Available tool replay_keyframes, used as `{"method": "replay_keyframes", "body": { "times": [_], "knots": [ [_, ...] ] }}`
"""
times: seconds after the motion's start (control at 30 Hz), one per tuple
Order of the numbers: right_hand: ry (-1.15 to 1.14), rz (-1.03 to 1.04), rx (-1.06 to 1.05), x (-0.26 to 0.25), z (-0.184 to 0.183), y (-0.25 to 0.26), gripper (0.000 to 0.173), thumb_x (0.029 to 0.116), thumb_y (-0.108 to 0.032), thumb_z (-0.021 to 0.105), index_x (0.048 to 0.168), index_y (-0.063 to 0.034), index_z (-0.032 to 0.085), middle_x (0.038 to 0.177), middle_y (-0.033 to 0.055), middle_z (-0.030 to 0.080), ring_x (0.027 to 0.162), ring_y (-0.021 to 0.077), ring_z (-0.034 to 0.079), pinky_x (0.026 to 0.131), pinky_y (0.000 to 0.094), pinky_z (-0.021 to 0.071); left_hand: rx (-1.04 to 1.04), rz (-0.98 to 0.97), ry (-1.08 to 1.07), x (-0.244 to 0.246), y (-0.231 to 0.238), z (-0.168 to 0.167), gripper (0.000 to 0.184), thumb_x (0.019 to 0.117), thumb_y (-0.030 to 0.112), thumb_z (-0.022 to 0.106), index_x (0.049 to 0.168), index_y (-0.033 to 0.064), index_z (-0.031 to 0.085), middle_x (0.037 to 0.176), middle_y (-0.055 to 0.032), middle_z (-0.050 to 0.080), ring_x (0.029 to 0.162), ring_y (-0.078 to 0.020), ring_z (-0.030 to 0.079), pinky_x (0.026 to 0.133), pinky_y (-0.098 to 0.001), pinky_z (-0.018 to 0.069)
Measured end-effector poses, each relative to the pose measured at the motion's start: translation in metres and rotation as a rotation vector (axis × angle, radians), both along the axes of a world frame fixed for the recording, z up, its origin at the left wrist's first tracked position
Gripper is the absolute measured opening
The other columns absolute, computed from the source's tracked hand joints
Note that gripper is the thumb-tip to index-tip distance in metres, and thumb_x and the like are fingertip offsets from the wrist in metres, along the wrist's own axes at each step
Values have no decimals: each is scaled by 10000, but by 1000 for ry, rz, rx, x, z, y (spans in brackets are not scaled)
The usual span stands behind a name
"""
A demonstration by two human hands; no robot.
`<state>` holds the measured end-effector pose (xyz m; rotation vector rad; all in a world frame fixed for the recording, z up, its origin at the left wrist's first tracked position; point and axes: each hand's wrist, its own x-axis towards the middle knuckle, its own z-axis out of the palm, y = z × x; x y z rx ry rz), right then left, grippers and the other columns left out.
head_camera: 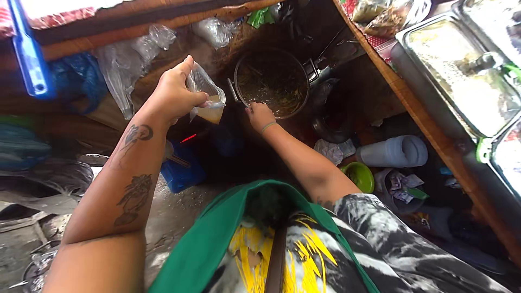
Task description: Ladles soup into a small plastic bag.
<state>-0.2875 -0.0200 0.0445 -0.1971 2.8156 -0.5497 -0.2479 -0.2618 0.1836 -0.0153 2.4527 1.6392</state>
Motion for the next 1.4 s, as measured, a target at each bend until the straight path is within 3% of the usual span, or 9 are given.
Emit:
{"method": "replay_keyframes", "body": {
  "times": [0.4, 0.6, 0.73, 1.0, 1.1, 1.17, 1.23, 1.33, 1.4],
  "knots": [
    [-41, 114, -663, -12, 158, -32, 771, 929, -312, 771, 1537, -25, 396, 1506, 216, 485, 1234, 286, 595, 991, 419, 527, -132, -262, 129, 16, 15, 52, 857, 861, -101, 711, 1599, 78, 315, 1439, -129, 547, 853, -114, 707, 717, -284, 626],
    [-113, 173, -563, 3, 216, -7, 152, 928, -108, 736, 1036, -46, 650, 819, 31, 662, 551, 77, 574, 498, 246, 505, -363, -469, 350, 13, 31, 88, 529, 913, 8, 706, 1417, 123, 595, 1309, -49, 660, 836, -60, 686, 719, -273, 593],
    [-12, 166, -500, 27, 236, 34, 93, 939, -73, 694, 1009, -36, 645, 793, 33, 649, 568, 82, 590, 528, 252, 530, -408, -517, 562, 7, 45, 100, 297, 928, 39, 673, 1224, 48, 700, 1205, -102, 702, 1121, -166, 660, 1012, -370, 506],
    [-54, 284, -874, 77, 262, 56, 338, 883, 29, 717, 1166, -87, 574, 830, -26, 697, 633, 55, 657, 578, 216, 581, -124, -607, 1078, 21, 112, 129, 154, 935, 35, 659, 1072, 11, 727, 1066, -127, 701, 1010, -167, 655, 899, -279, 515],
    [38, 361, -946, 81, 270, 69, 87, 921, -13, 692, 939, -93, 663, 726, -49, 691, 580, 42, 631, 546, 213, 563, 370, -551, 1005, 29, 109, 122, 609, 888, 186, 791, 1339, -110, 510, 1276, -186, 600, 1096, -192, 672, 884, -333, 620],
    [94, 377, -965, 87, 278, 79, 81, 940, -18, 678, 935, -98, 671, 760, -57, 702, 587, 31, 632, 541, 201, 563, 395, -559, 937, 33, 104, 102, 1259, 691, 508, 904, 1560, -60, 191, 1580, -222, 330, 1397, -274, 476, 1061, -447, 529],
    [124, 375, -1000, 93, 284, 85, 66, 942, -11, 677, 944, -76, 682, 754, -44, 704, 567, 38, 632, 519, 207, 566, 335, -679, 785, 38, 117, 76, 1569, 536, 502, 968, 1626, -10, -38, 1690, -227, 115, 1538, -268, 272, 1223, -436, 361],
    [179, 387, -988, 101, 286, 95, 34, 939, -24, 686, 952, -55, 686, 728, -43, 699, 544, 30, 619, 503, 204, 555, 321, -710, 529, 44, 149, 67, 1352, 586, 107, 966, 1624, 38, 102, 1512, -116, 474, 1294, -98, 553, 1084, -271, 485],
    [293, 346, -970, 106, 280, 112, 38, 929, -42, 698, 966, -31, 696, 731, -22, 698, 544, 43, 617, 503, 224, 557, 202, -740, 508, 31, 162, 75, 835, 718, 68, 865, 1431, -23, 442, 1158, -80, 677, 1010, -83, 668, 909, -278, 574]
  ]
}}
